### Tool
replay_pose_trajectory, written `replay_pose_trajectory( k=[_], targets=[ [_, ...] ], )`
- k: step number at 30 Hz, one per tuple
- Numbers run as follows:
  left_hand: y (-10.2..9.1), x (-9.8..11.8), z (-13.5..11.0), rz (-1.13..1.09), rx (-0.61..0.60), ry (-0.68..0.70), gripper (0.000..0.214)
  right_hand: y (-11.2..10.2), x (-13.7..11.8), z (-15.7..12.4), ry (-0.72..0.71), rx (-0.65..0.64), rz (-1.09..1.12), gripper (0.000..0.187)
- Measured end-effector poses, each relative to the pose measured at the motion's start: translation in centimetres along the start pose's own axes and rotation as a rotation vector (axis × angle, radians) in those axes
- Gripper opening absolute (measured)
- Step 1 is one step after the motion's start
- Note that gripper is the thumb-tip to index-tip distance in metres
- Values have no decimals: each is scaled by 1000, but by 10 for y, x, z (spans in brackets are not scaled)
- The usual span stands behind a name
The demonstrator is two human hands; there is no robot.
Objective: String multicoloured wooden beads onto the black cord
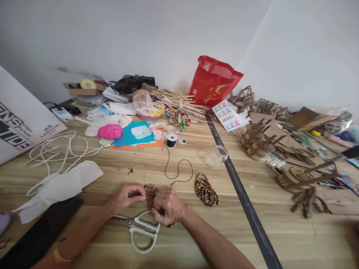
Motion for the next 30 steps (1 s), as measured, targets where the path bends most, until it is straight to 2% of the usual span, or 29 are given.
replay_pose_trajectory(
  k=[4,7,10,13,18,30],
  targets=[
    [-1,1,0,1,-6,-5,14,0,3,-3,4,-25,5,29],
    [1,3,0,-12,-17,1,14,-4,4,-2,14,23,-30,33],
    [2,4,-1,-23,-20,14,14,-8,3,2,25,75,-80,31],
    [3,5,-2,-24,-25,24,14,-8,-3,5,13,75,-59,26],
    [5,7,-3,4,-28,49,14,-5,-3,5,46,77,-11,7],
    [3,8,-2,123,38,61,15,-6,-1,4,19,87,-105,12]
  ],
)
Point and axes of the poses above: each hand's wrist, its own z-axis towards the middle knuckle, its own y-axis out of the palm, x = y × z, the point moved 7 cm from there along z, towards the middle knuckle, and after that the axes turned 15 degrees about x, right-handed, at the moved point
